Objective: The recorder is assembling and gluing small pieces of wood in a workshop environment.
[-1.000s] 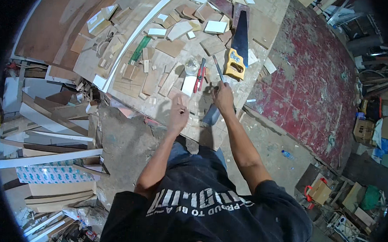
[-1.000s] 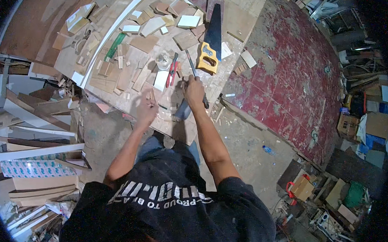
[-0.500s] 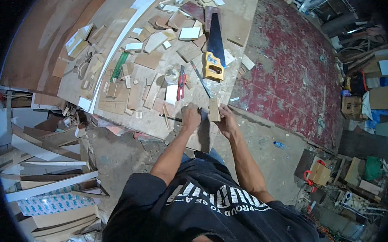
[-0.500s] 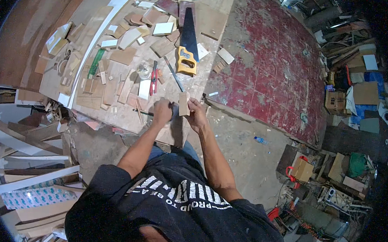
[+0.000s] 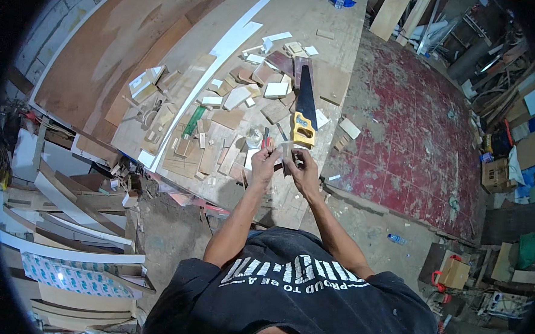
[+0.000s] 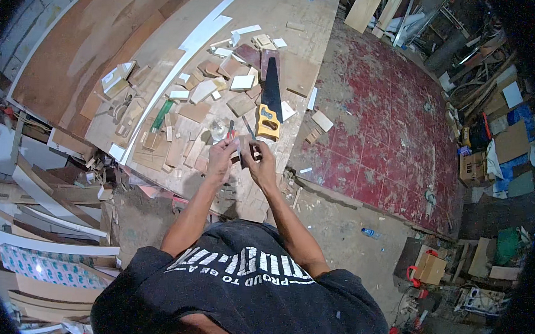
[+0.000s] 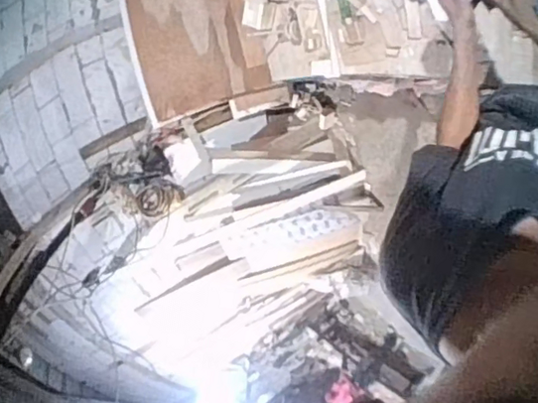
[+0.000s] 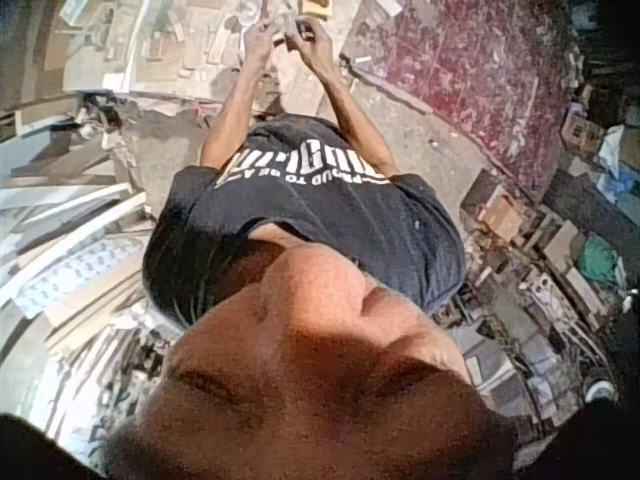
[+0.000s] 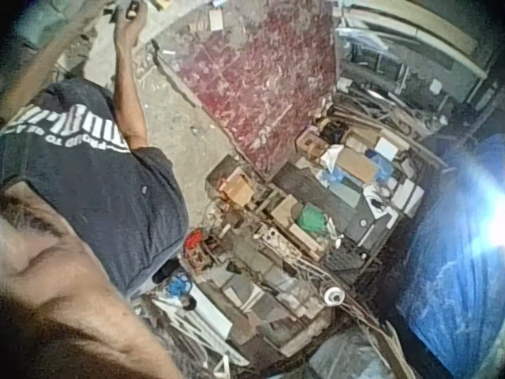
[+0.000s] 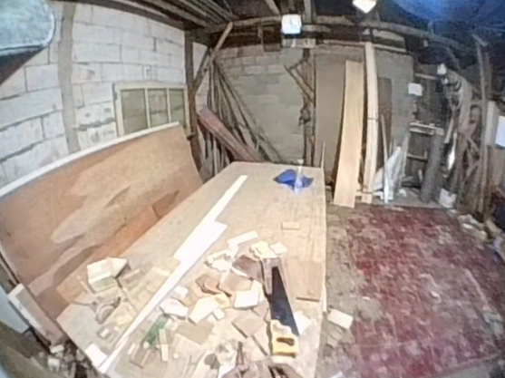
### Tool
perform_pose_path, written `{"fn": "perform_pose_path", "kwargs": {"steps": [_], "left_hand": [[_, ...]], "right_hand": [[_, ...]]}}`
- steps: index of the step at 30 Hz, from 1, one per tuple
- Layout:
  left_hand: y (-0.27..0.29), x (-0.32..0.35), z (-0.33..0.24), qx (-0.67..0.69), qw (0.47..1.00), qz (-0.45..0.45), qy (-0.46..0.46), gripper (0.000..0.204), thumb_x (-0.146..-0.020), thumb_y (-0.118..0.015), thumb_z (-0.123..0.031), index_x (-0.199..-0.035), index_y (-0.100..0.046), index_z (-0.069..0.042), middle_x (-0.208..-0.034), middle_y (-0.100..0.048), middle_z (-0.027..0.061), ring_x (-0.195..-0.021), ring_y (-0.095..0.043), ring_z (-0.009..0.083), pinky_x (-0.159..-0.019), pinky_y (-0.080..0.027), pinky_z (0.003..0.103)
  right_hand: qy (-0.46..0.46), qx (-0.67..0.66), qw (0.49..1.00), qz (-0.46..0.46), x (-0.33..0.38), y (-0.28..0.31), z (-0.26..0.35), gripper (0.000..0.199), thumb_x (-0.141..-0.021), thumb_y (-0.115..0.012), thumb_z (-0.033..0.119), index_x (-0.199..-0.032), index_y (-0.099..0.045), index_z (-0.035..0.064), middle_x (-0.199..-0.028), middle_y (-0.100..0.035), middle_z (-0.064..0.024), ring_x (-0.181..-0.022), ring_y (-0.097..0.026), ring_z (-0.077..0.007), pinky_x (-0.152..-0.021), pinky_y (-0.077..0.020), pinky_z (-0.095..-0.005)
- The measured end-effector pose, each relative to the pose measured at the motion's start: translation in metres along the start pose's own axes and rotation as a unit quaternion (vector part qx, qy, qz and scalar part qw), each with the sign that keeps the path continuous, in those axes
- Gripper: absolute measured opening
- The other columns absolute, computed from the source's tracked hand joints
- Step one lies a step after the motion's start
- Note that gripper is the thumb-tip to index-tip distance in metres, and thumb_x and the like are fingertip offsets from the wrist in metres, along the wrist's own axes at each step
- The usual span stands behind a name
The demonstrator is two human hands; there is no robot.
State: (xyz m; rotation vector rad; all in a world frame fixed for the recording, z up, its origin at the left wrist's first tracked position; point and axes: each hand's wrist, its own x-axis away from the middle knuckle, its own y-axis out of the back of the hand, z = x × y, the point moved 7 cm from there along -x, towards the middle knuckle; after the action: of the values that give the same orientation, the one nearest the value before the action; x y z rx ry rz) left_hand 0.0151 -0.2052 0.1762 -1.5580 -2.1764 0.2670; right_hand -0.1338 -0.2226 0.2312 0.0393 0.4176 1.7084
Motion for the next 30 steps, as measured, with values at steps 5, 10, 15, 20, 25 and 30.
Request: {"fn": "perform_pose_path", "kwargs": {"steps": [5, 10, 15, 20, 25, 30], "left_hand": [[-0.038, 0.012, -0.022, 0.14, 0.987, 0.079, -0.018, 0.02, -0.092, -0.064, -0.01, -0.11, -0.06, -0.001, -0.1, -0.064, 0.0055, -0.087, -0.062, 0.0131, -0.085, -0.053, 0.031], [-0.04, 0.008, -0.03, 0.115, 0.989, 0.088, -0.006, 0.022, -0.091, -0.066, -0.007, -0.111, -0.06, 0.001, -0.104, -0.065, 0.0072, -0.092, -0.063, 0.0141, -0.086, -0.053, 0.031], [-0.044, 0.009, -0.044, 0.125, 0.987, 0.099, -0.008, 0.033, -0.09, -0.069, -0.011, -0.12, -0.062, 0.0, -0.106, -0.067, 0.0092, -0.095, -0.065, 0.0158, -0.081, -0.054, 0.032], [-0.051, 0.006, -0.061, 0.059, 0.993, 0.092, -0.034, 0.038, -0.091, -0.065, -0.008, -0.128, -0.055, -0.003, -0.101, -0.069, 0.009, -0.092, -0.067, 0.0171, -0.078, -0.054, 0.03], [-0.057, 0.01, -0.092, 0.009, 0.99, 0.093, -0.101, 0.041, -0.092, -0.065, -0.01, -0.13, -0.049, -0.003, -0.097, -0.069, 0.0124, -0.084, -0.068, 0.0171, -0.07, -0.054, 0.027], [-0.057, 0.003, -0.09, 0.027, 0.994, 0.082, -0.06, 0.033, -0.093, -0.065, -0.014, -0.119, -0.056, 0.003, -0.09, -0.07, 0.0116, -0.078, -0.069, 0.0157, -0.065, -0.054, 0.024]], "right_hand": [[-0.076, -0.142, 0.987, 0.022, -0.01, 0.006, -0.013, 0.033, -0.088, -0.071, 0.015, -0.115, -0.061, -0.001, -0.105, -0.066, -0.0064, -0.089, -0.062, -0.0133, -0.077, -0.0512, -0.0271], [-0.096, -0.15, 0.984, 0.03, -0.013, 0.015, 0.005, 0.035, -0.088, -0.071, 0.015, -0.116, -0.061, -0.0032, -0.106, -0.066, -0.008, -0.093, -0.062, -0.0145, -0.082, -0.0505, -0.029], [-0.137, -0.27, 0.95, 0.079, -0.023, 0.031, 0.023, 0.032, -0.086, -0.07, 0.008, -0.115, -0.063, -0.005, -0.103, -0.068, -0.0108, -0.093, -0.064, -0.0161, -0.081, -0.0504, -0.0279], [-0.206, -0.483, 0.851, 0.01, -0.019, 0.038, 0.007, 0.029, -0.088, -0.068, 0.008, -0.115, -0.06, 0.0007, -0.102, -0.065, -0.0074, -0.088, -0.065, -0.0127, -0.077, -0.0551, -0.0271], [-0.231, -0.554, 0.8, -0.019, -0.012, 0.037, 0.025, 0.026, -0.089, -0.066, 0.009, -0.112, -0.057, 0.0031, -0.104, -0.063, -0.0068, -0.088, -0.064, -0.0124, -0.074, -0.0553, -0.0235], [-0.182, -0.521, 0.834, -0.017, -0.014, 0.035, 0.027, 0.026, -0.09, -0.066, 0.009, -0.113, -0.057, 0.0002, -0.106, -0.061, -0.0075, -0.094, -0.063, -0.012, -0.077, -0.0559, -0.0256]]}}
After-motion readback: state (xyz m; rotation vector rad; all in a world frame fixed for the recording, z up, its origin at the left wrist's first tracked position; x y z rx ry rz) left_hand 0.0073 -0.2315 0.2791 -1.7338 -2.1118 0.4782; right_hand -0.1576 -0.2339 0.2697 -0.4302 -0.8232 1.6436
